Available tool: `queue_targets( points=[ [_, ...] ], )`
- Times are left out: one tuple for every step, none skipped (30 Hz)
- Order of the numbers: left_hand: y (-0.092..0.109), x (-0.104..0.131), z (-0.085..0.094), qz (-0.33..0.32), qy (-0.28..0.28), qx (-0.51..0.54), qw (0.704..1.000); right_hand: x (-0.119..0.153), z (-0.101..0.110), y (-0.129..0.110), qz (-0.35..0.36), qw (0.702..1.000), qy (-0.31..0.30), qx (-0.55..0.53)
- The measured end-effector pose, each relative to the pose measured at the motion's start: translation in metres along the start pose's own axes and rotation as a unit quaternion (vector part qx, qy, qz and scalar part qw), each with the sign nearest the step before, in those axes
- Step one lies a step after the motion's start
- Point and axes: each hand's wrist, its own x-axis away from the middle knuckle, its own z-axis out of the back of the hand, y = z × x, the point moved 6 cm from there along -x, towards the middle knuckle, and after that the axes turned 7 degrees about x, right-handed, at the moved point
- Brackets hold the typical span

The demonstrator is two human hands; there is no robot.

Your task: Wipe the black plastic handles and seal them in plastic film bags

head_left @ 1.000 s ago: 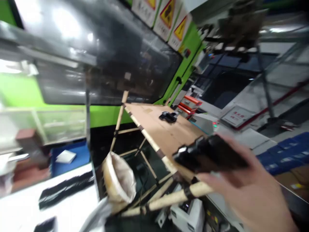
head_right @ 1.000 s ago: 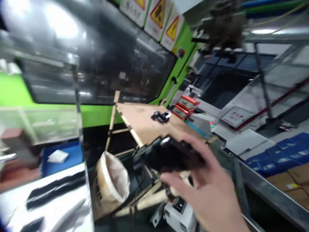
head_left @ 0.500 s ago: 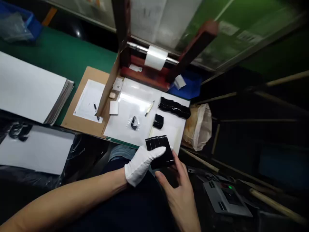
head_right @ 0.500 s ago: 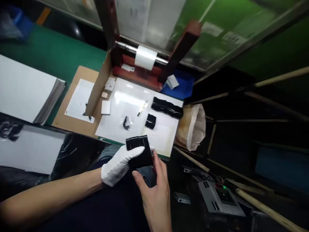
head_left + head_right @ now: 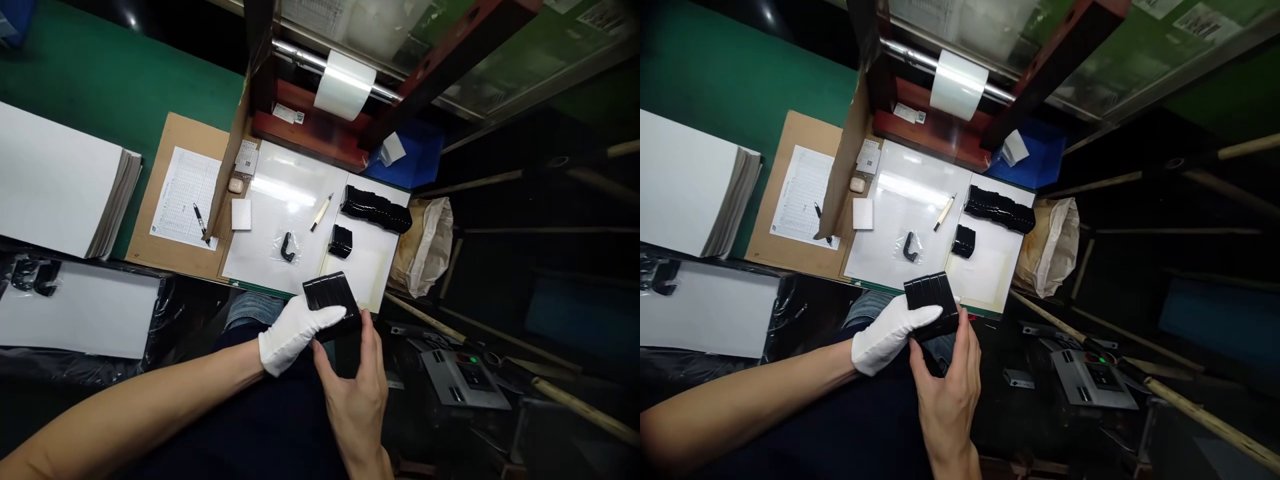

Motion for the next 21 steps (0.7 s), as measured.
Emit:
queue_targets(
  points=[
    [-0.001, -0.004, -0.001, 0.001, 0.001, -0.005, 1.000, -0.001, -0.001, 0.003, -0.003, 1.000, 0.005, -0.002],
    [-0.002, -0.008, -0.001, 0.000, 0.003, -0.010, 1.000, -0.003, -0.003, 0.007, -0.003, 1.000, 0.011, -0.003],
    [-0.004, -0.012, -0.002, -0.001, 0.005, -0.015, 1.000, -0.006, -0.004, 0.011, 0.000, 1.000, 0.019, -0.003],
    [-0.005, -0.017, -0.003, -0.002, 0.006, -0.021, 1.000, -0.008, -0.005, 0.016, 0.004, 1.000, 0.027, -0.004],
    [-0.007, -0.022, -0.004, -0.003, 0.007, -0.026, 1.000, -0.011, -0.007, 0.020, 0.008, 0.999, 0.032, -0.005],
    [-0.008, -0.026, -0.006, -0.003, 0.006, -0.031, 0.999, -0.015, -0.008, 0.025, 0.010, 0.999, 0.034, -0.008],
    [-0.010, -0.031, -0.009, -0.001, 0.004, -0.036, 0.999, -0.018, -0.009, 0.030, 0.008, 0.999, 0.034, -0.013],
    [-0.012, -0.035, -0.012, -0.001, 0.003, -0.042, 0.999, -0.021, -0.010, 0.035, 0.005, 0.999, 0.033, -0.019],
    [-0.014, -0.039, -0.015, 0.000, 0.003, -0.048, 0.999, -0.024, -0.010, 0.040, 0.001, 0.999, 0.032, -0.025],
    [-0.017, -0.044, -0.019, 0.002, 0.003, -0.055, 0.999, -0.027, -0.010, 0.044, -0.002, 0.999, 0.032, -0.032],
    [-0.020, -0.049, -0.022, 0.003, 0.004, -0.063, 0.998, -0.029, -0.009, 0.049, -0.004, 0.999, 0.037, -0.038],
    [-0.023, -0.054, -0.025, 0.004, 0.005, -0.074, 0.997, -0.031, -0.009, 0.055, -0.003, 0.998, 0.044, -0.044],
    [-0.027, -0.060, -0.027, 0.005, 0.007, -0.087, 0.996, -0.033, -0.009, 0.062, -0.001, 0.997, 0.053, -0.048],
    [-0.030, -0.066, -0.027, 0.004, 0.009, -0.103, 0.995, -0.034, -0.010, 0.070, -0.001, 0.997, 0.064, -0.048],
    [-0.033, -0.074, -0.025, -0.002, 0.015, -0.122, 0.992, -0.037, -0.013, 0.082, -0.006, 0.996, 0.078, -0.045],
    [-0.036, -0.083, -0.021, -0.011, 0.027, -0.144, 0.989, -0.040, -0.017, 0.096, -0.017, 0.995, 0.092, -0.041],
    [-0.037, -0.092, -0.014, -0.023, 0.046, -0.169, 0.984, -0.046, -0.024, 0.114, -0.036, 0.993, 0.105, -0.034],
    [-0.037, -0.103, -0.004, -0.036, 0.071, -0.196, 0.977, -0.053, -0.032, 0.134, -0.060, 0.991, 0.117, -0.028],
    [-0.037, -0.114, 0.007, -0.049, 0.101, -0.223, 0.968, -0.062, -0.043, 0.155, -0.089, 0.988, 0.127, -0.023],
    [-0.036, -0.126, 0.018, -0.060, 0.130, -0.251, 0.957, -0.072, -0.056, 0.176, -0.116, 0.984, 0.132, -0.020],
    [-0.034, -0.139, 0.028, -0.070, 0.155, -0.277, 0.946, -0.084, -0.070, 0.197, -0.141, 0.981, 0.133, -0.019]
  ],
)
